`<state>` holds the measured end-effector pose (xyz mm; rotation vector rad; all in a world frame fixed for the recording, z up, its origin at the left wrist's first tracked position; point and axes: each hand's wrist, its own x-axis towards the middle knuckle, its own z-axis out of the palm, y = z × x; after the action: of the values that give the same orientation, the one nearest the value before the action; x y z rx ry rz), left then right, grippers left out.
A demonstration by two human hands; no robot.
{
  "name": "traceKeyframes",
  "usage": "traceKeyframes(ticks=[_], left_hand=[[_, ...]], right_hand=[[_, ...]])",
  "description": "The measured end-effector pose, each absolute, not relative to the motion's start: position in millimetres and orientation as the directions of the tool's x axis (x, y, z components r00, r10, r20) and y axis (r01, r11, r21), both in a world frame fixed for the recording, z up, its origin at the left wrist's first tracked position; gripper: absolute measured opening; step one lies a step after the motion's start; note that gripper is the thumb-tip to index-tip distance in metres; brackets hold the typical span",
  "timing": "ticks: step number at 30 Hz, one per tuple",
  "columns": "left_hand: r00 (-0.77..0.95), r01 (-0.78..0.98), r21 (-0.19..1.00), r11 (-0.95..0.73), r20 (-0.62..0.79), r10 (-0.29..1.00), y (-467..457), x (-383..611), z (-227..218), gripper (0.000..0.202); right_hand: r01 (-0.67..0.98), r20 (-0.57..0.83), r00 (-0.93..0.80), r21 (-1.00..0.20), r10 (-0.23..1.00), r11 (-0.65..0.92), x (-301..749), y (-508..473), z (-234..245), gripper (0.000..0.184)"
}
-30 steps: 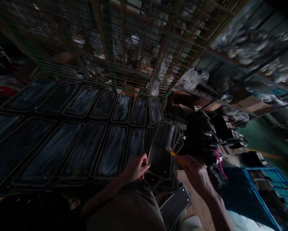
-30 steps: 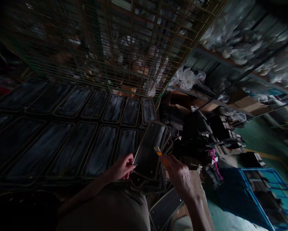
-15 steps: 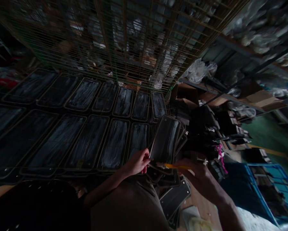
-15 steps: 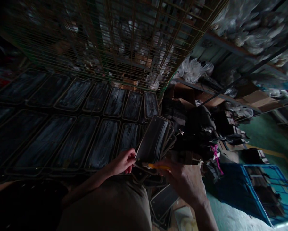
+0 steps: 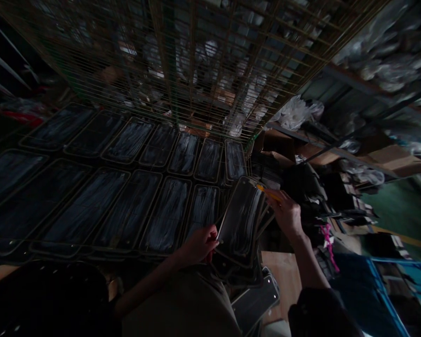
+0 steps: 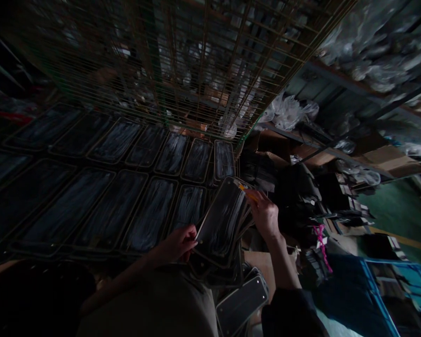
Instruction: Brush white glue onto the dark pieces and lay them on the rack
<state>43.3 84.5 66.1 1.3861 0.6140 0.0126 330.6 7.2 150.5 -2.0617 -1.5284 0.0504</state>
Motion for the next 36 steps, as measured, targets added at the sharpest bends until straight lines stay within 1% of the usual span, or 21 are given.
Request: traceKeyframes(ticks=[2, 4, 5, 7, 9, 10, 12, 15, 18, 20, 22, 29, 32, 36], left_hand=[[0.84, 0.348, 0.913, 0.214, -0.405, 0.36, 84.9, 43.3, 68.5, 0.01], [0.843, 0.347, 0.913, 0.215, -0.404, 0.355, 85.5, 43.4, 71.2, 0.009], [0.845, 0.345, 0.914, 0.214, -0.402, 0.354, 85.8, 43.3, 72.3, 0.009], [0.848, 0.338, 0.916, 0.217, -0.397, 0.351, 86.0, 43.0, 73.5, 0.01], [0.853, 0.327, 0.918, 0.223, -0.388, 0.349, 85.9, 42.5, 73.4, 0.011], [0.855, 0.322, 0.92, 0.224, -0.384, 0.349, 85.9, 42.3, 73.0, 0.012], [0.857, 0.315, 0.923, 0.223, -0.378, 0.351, 86.0, 42.1, 72.3, 0.013], [0.852, 0.326, 0.917, 0.228, -0.39, 0.351, 86.3, 42.4, 72.1, 0.012], [0.846, 0.337, 0.914, 0.224, -0.399, 0.355, 86.5, 42.7, 72.1, 0.01], [0.843, 0.335, 0.918, 0.212, -0.392, 0.367, 86.8, 42.9, 71.2, 0.009], [0.844, 0.333, 0.92, 0.207, -0.388, 0.37, 87.2, 42.9, 69.7, 0.009], [0.858, 0.3, 0.919, 0.255, -0.376, 0.35, 88.0, 42.4, 65.6, 0.013], [0.858, 0.293, 0.917, 0.27, -0.377, 0.349, 87.3, 41.3, 62.7, 0.013], [0.868, 0.277, 0.919, 0.281, -0.365, 0.338, 86.9, 39.5, 60.0, 0.014]], right_hand=[[0.899, 0.292, 0.323, -0.392, 0.9, -0.195, 320.7, 7.4, 148.1, 0.027], [0.908, 0.24, 0.287, -0.376, 0.927, -0.184, 308.3, 0.7, 147.1, 0.027], [0.9, 0.196, 0.267, -0.401, 0.943, -0.171, 302.4, -4.3, 147.6, 0.026], [0.855, 0.107, 0.238, -0.494, 0.965, -0.156, 294.1, -13.2, 150.8, 0.025], [0.8, 0.084, 0.26, -0.577, 0.962, -0.165, 292.4, -14.9, 154.6, 0.025], [0.783, 0.101, 0.286, -0.599, 0.953, -0.171, 294.2, -11.9, 155.8, 0.025], [0.782, 0.169, 0.334, -0.599, 0.927, -0.172, 301.8, 1.0, 155.2, 0.026], [0.838, 0.264, 0.345, -0.518, 0.901, -0.17, 316.2, 25.4, 147.0, 0.027], [0.883, 0.293, 0.323, -0.436, 0.9, -0.175, 323.3, 37.0, 135.8, 0.028], [0.887, 0.256, 0.296, -0.432, 0.92, -0.165, 320.6, 33.4, 131.6, 0.028], [0.875, 0.192, 0.275, -0.456, 0.942, -0.162, 311.2, 22.7, 132.7, 0.027], [0.765, 0.005, 0.208, -0.624, 0.978, -0.16, 247.3, -30.8, 163.5, 0.023], [0.724, -0.033, 0.215, -0.665, 0.976, -0.182, 225.9, -54.4, 172.2, 0.022], [0.636, -0.137, 0.229, -0.729, 0.964, -0.255, 216.5, -81.6, 176.8, 0.023]])
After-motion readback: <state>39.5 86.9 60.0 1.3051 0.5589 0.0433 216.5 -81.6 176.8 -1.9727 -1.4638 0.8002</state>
